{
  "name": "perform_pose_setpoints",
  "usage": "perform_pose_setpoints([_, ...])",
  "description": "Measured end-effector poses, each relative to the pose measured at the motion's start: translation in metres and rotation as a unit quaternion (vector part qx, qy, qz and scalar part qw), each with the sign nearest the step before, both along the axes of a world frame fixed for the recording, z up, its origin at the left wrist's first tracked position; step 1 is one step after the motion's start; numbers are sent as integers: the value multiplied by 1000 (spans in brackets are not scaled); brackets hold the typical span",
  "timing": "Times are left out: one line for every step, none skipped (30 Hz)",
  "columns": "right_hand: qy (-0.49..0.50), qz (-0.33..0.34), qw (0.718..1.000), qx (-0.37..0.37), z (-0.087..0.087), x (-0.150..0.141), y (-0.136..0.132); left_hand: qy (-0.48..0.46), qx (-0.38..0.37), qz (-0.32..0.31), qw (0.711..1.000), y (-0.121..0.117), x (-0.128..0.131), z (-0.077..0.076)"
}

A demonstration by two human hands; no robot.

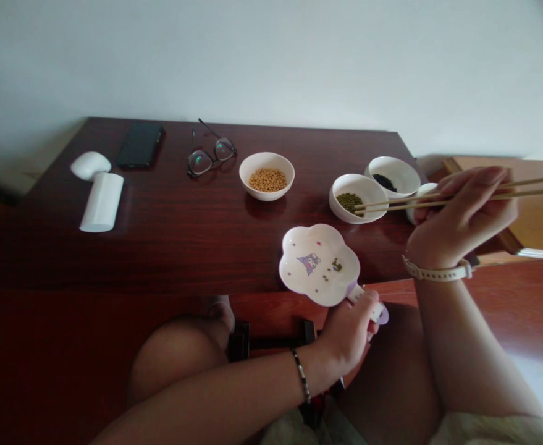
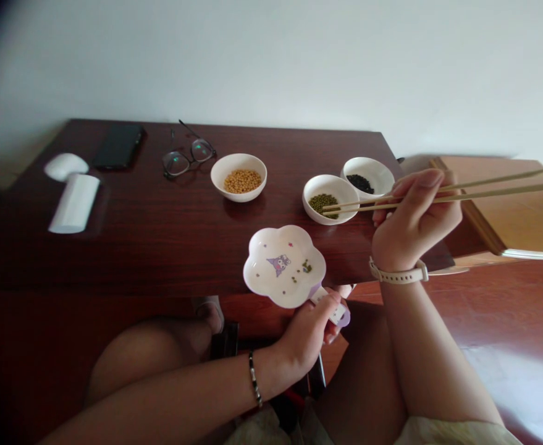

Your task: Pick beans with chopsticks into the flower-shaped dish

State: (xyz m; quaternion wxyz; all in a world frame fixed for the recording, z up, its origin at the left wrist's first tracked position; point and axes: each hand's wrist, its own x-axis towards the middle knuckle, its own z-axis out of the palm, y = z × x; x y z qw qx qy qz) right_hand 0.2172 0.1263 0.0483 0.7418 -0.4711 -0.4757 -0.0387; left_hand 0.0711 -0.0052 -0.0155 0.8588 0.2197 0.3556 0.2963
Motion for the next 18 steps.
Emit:
perform_pose_setpoints([5, 30, 1000, -9, 0, -5, -5, 2, -1, -2, 1000, 0, 0, 0])
perform_pose_setpoints([4, 66, 997, -27, 0, -11, -10, 2, -2, -1, 1000, 0, 0, 1])
perform_pose_setpoints([-2, 103, 993, -52, 0, -15, -15, 2, -3, 1, 1000, 0, 0, 1])
perform_pose_setpoints([-15, 134, 988, -81, 0, -19, -21, 1, -3, 3, 1000, 0, -1, 1])
perform_pose_setpoints([-33, 159, 980, -113, -1, -23, -25, 0, -3, 5, 1000, 1, -1, 2])
perform_pose_setpoints([-52, 177, 972, -144, -2, -25, -30, 0, -3, 6, 1000, 1, -1, 2])
perform_pose_setpoints([-72, 189, 964, -172, -3, -26, -34, 0, -3, 5, 1000, 1, -1, 2])
perform_pose_setpoints([-88, 198, 957, -195, -3, -27, -37, 2, -4, 3, 1000, 1, -1, 2])
perform_pose_setpoints([-100, 206, 951, -209, -4, -28, -39, 5, -5, 1, 1000, 1, -1, 2])
perform_pose_setpoints([-108, 215, 946, -215, -4, -28, -40, 9, -7, 0, 1000, 1, -1, 2])
perform_pose_setpoints([-113, 222, 944, -217, -5, -28, -41, 11, -10, 0, 1000, 1, -1, 3])
perform_pose_setpoints([-115, 226, 943, -215, -5, -28, -42, 13, -13, 0, 1000, 1, -1, 3])
perform_pose_setpoints([-117, 231, 942, -213, -5, -28, -42, 14, -16, 1, 1000, 2, -1, 4])
perform_pose_setpoints([-117, 235, 941, -214, -5, -27, -42, 13, -17, 1, 1000, 2, -1, 4])
perform_pose_setpoints([-119, 237, 940, -215, -5, -27, -43, 12, -18, 2, 1000, 2, -2, 5])
perform_pose_setpoints([-123, 238, 938, -219, -5, -28, -43, 12, -17, 1, 1000, 3, -2, 6])
perform_pose_setpoints([-129, 236, 937, -224, -4, -28, -43, 13, -16, -1, 1000, 3, -2, 6])
perform_pose_setpoints([-137, 231, 935, -230, -4, -29, -44, 14, -14, -2, 1000, 3, -3, 7])
